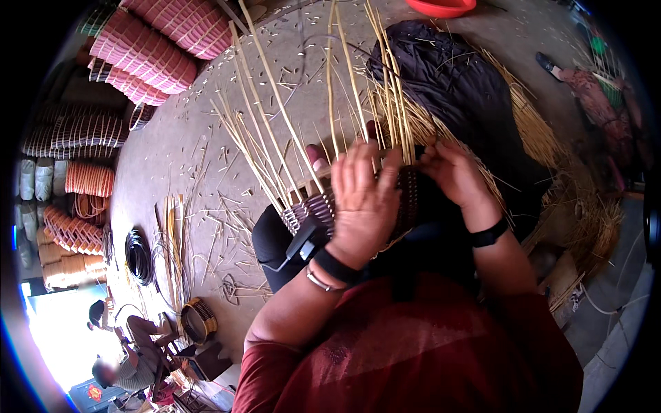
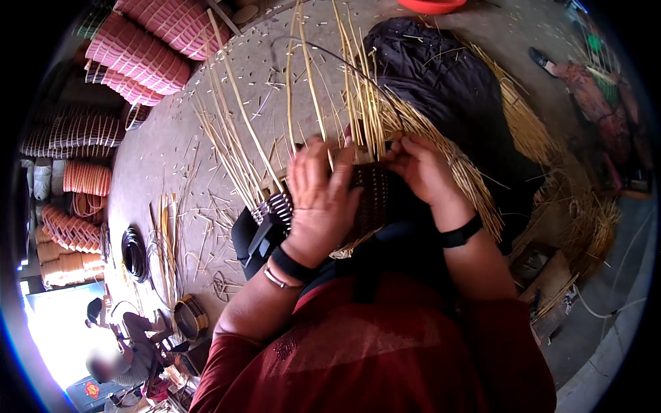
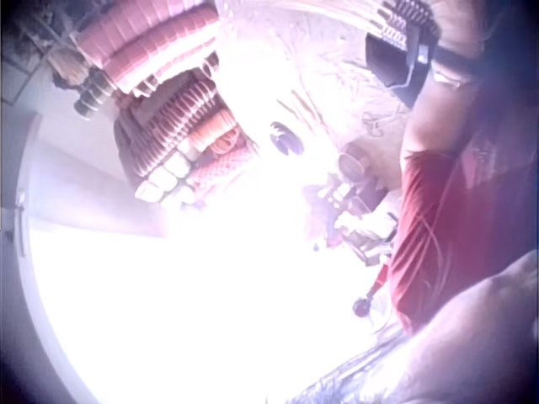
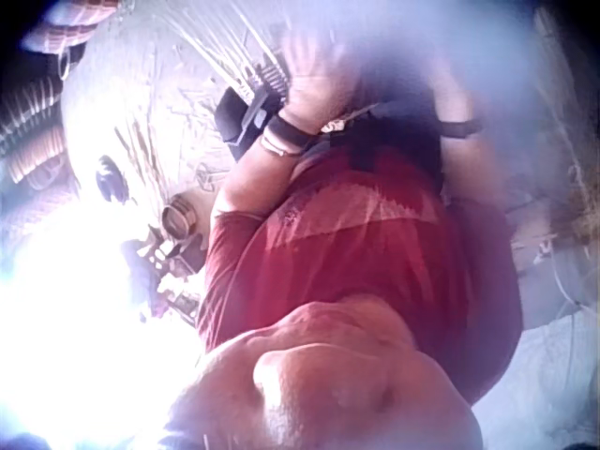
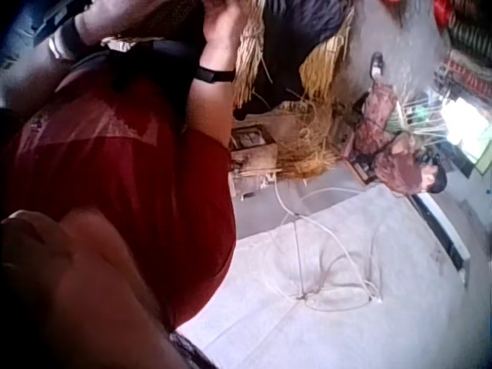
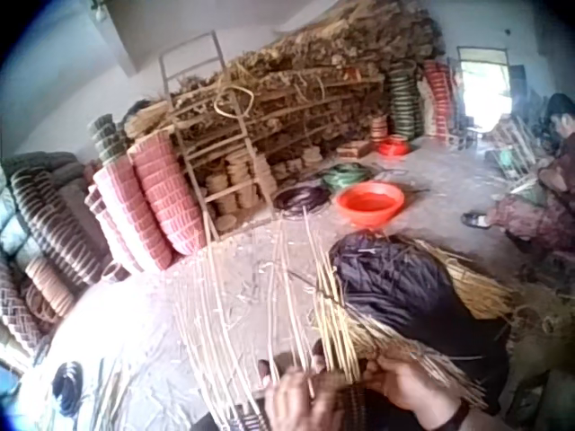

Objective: The person weaves a basket by hand, threading flexible strips through vertical spokes while sitting on the floor.

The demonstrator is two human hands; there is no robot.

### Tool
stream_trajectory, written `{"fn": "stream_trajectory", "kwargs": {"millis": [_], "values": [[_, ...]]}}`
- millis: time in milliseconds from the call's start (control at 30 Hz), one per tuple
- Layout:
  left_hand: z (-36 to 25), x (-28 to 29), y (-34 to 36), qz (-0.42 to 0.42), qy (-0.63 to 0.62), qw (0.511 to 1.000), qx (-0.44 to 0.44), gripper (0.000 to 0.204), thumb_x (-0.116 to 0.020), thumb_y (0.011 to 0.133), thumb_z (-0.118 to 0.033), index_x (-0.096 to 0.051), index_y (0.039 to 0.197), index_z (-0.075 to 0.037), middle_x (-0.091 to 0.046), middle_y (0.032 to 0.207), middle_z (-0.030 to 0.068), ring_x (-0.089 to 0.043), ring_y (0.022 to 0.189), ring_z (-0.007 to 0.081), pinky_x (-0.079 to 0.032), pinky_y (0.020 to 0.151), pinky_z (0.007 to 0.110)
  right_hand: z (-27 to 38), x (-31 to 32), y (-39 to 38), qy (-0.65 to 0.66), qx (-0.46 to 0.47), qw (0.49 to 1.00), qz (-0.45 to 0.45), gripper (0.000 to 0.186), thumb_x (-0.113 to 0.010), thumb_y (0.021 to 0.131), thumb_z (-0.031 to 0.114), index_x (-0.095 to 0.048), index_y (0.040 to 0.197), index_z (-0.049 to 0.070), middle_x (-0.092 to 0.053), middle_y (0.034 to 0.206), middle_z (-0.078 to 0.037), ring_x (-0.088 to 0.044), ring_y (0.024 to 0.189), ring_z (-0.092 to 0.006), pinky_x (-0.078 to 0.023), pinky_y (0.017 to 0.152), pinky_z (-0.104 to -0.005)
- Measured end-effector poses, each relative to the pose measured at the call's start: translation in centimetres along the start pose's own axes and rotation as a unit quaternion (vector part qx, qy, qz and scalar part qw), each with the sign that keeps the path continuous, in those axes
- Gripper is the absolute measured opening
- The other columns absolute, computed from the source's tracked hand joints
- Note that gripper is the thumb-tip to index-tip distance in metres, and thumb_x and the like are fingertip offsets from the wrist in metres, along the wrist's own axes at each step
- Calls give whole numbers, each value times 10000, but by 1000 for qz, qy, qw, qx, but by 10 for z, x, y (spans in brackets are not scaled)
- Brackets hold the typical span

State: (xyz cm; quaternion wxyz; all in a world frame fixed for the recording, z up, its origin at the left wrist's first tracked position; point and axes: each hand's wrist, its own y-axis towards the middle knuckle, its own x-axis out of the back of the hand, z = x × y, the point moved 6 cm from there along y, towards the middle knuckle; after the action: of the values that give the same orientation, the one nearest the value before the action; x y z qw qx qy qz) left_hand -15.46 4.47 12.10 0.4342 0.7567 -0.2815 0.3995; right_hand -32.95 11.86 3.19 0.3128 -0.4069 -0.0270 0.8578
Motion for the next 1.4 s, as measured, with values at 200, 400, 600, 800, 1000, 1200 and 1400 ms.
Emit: {"fn": "stream_trajectory", "kwargs": {"millis": [200,400,600,800,1000,1200,1400], "values": [[-14,-31,19,97,113,989,23,458,-645,868,-263,-586,1250,-19,-556,1182,135,-501,1193,313,-403,994,456,4,-77,82,-447,237,861,61,314,-603,982,91,-617,1278,-13,-701,1146,-136,-677,989,-203,-538,892,-306],[-6,-42,-1,20,180,979,-90,352,-626,908,-351,-692,1068,-45,-672,1081,99,-531,1177,270,-349,1075,476,10,-61,59,-434,242,867,26,776,-571,944,-81,-242,1600,171,-570,1313,-147,-661,901,-123,-555,695,-271],[-13,22,11,-20,90,993,-70,291,-740,842,-412,-743,948,-141,-717,939,18,-557,1102,216,-333,1046,484,6,-3,2,-72,11,996,-45,383,-548,1055,315,-602,1313,37,-386,659,65,-358,537,-65,-344,543,-251],[81,41,-54,-64,8,998,23,266,-829,773,-365,-762,947,-175,-667,917,25,-561,1059,228,-358,980,439,9,-172,-41,-129,72,948,283,452,-393,1117,335,-559,1355,-11,-314,607,64,-293,527,-59,-313,545,-236],[132,46,-92,-152,-18,975,164,415,-849,769,-285,-706,1136,-156,-595,1150,98,-515,1174,302,-356,1021,476,-84,-115,0,-86,-69,976,186,303,-466,1091,240,-596,1238,9,-416,688,40,-424,615,-88,-481,692,-316],[101,46,-106,-125,-120,975,141,478,-707,849,-84,-628,1316,-142,-534,1292,128,-504,1187,338,-360,1031,476,-72,-77,6,-164,-47,981,91,186,-496,1072,163,-607,1131,27,-673,937,-82,-695,873,-211,-594,798,-359],[88,21,-97,-90,-100,989,57,395,-683,834,-120,-678,1228,-155,-575,1068,55,-559,985,266,-388,950,432,-49,-166,28,-564,323,744,154,167,-567,1023,99,-635,1155,21,-688,1062,-93,-670,1052,-240,-547,873,-324]]}}
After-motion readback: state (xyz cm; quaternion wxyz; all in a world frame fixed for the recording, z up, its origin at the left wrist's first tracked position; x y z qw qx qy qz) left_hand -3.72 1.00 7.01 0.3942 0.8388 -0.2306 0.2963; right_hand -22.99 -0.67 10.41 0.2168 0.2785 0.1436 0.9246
